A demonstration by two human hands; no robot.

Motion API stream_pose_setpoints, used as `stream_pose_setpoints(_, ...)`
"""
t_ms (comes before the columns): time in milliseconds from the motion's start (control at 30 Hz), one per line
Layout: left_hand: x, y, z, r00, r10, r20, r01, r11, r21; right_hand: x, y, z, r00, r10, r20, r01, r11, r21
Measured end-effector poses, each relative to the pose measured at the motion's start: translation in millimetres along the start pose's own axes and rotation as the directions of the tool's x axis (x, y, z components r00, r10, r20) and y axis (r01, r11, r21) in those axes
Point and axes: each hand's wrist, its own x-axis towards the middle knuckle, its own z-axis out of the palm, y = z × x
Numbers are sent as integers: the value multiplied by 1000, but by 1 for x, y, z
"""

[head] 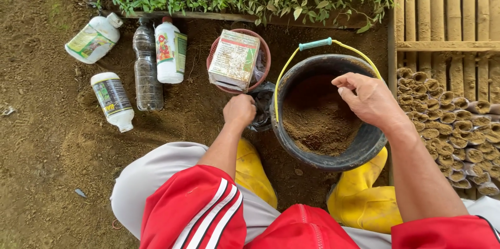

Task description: Filling small plastic bags with soil to create seedling pots and arranging them in a tray.

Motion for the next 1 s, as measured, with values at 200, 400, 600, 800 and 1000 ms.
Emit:
stream_pose_setpoints(200,31,-25,68,834,497,-239,-330,797,506,-1,-13,5,998,-58,-1,58,996,70)
stream_pose_setpoints(400,76,-51,118,882,457,-114,-281,705,651,-4,-11,2,1000,-18,5,17,994,110)
stream_pose_setpoints(600,74,-46,94,915,386,-115,-281,816,505,0,2,-1,1000,-17,-3,17,989,144)
stream_pose_setpoints(800,45,-2,16,987,140,74,-151,973,176,0,-3,-5,999,-37,-16,39,980,193)
stream_pose_setpoints(1000,-18,38,-50,984,166,62,-167,986,13,-17,-7,-14,1000,-25,4,24,985,169)
